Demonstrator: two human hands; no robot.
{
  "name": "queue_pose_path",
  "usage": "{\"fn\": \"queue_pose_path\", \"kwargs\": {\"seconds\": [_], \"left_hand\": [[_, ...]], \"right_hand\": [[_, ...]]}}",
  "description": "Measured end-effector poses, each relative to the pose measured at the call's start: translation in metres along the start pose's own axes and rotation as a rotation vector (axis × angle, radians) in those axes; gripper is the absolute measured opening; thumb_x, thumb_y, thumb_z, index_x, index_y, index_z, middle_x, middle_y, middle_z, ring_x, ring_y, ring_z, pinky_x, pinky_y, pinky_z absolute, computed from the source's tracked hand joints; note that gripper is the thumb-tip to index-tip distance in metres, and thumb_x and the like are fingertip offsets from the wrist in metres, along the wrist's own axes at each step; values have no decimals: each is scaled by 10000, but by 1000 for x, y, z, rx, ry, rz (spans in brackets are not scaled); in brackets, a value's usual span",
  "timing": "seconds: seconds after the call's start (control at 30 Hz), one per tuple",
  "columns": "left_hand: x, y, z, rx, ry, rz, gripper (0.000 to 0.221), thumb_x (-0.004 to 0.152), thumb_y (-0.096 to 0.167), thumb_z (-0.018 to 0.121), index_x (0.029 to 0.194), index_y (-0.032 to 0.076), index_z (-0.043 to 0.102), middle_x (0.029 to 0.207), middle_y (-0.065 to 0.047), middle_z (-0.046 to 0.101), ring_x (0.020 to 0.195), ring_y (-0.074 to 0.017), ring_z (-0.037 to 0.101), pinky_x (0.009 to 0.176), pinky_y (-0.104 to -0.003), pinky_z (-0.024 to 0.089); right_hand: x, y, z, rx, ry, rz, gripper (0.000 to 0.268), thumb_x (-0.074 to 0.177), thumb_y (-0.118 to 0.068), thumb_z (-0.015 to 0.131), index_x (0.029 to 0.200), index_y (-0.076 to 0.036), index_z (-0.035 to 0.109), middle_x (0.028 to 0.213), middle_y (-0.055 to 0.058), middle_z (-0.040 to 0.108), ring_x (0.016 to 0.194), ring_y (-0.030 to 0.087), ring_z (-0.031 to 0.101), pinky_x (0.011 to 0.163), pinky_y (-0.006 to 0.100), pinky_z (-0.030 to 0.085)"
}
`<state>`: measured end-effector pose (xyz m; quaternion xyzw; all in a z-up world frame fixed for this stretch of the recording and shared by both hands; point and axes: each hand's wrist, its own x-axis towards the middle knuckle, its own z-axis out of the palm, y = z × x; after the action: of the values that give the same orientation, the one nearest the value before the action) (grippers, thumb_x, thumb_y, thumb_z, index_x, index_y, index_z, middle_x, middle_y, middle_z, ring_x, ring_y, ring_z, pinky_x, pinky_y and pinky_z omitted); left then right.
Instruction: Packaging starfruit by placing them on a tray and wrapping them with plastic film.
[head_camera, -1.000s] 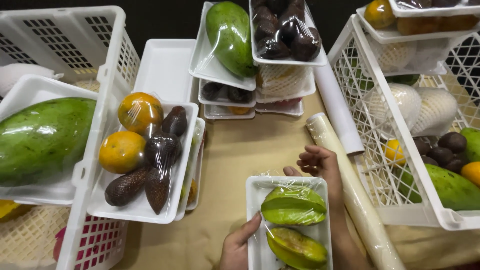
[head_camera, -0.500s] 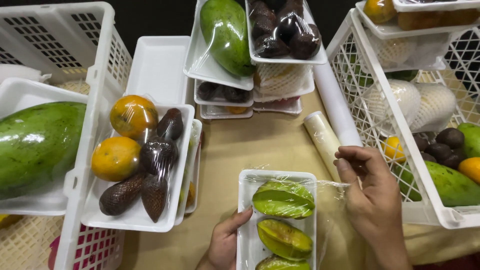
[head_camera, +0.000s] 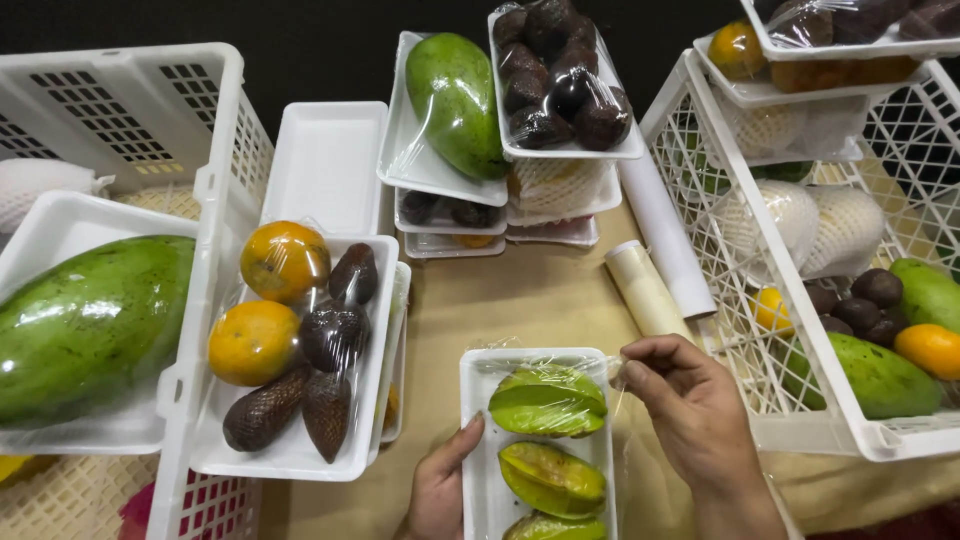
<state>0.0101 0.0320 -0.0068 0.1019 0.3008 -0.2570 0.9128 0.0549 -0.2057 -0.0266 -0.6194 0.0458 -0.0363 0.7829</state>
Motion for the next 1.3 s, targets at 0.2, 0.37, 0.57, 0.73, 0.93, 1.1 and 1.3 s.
{"fn": "queue_pose_path", "kwargs": {"seconds": [0.2,0.37,0.57,0.73,0.93,1.1,1.3], "left_hand": [[10,8,-5,30,-4,23,509,950,212,467,1347,-79,598,1310,-313,639,1254,-489,588,1129,-573,441],[22,9,-4,10,37,27,482,949,195,479,1327,-73,610,1287,-312,647,1243,-486,595,1136,-563,442],[41,3,-6,-45,165,95,440,973,217,508,1271,-72,653,1216,-311,681,1168,-460,631,1061,-519,478],[36,5,10,-137,72,-115,607,930,299,455,1417,-47,568,1367,-303,598,1290,-473,537,1163,-519,379],[59,9,-34,-83,-95,-208,588,940,346,496,1396,-8,605,1317,-255,655,1238,-436,605,1121,-511,450],[57,7,-30,-62,-136,-196,562,924,319,499,1375,4,614,1304,-243,664,1223,-433,613,1107,-509,456],[41,7,-5,-104,-168,-171,601,921,318,472,1428,8,562,1384,-242,612,1269,-421,563,1131,-504,398]], "right_hand": [[7,-5,21,-140,91,-187,148,895,14,720,1041,33,701,971,122,701,815,187,702,809,258,589],[6,6,38,-217,172,-159,138,924,-58,715,1047,3,703,978,86,720,851,148,693,792,246,582],[-1,24,41,58,129,129,267,937,-39,657,1175,66,715,944,171,744,801,185,662,690,279,534],[7,18,42,122,88,193,356,822,23,728,1171,47,662,1172,229,761,1043,264,709,904,352,567],[29,27,15,-169,4,120,321,919,68,593,1235,27,631,1211,171,729,1098,238,728,1007,312,553],[49,-45,40,-434,-44,54,229,941,-118,636,1133,-30,722,1098,100,772,1055,183,725,971,289,560],[66,-77,91,-995,-539,-2,279,911,-407,670,909,-143,757,922,-5,753,890,134,702,812,286,511]]}}
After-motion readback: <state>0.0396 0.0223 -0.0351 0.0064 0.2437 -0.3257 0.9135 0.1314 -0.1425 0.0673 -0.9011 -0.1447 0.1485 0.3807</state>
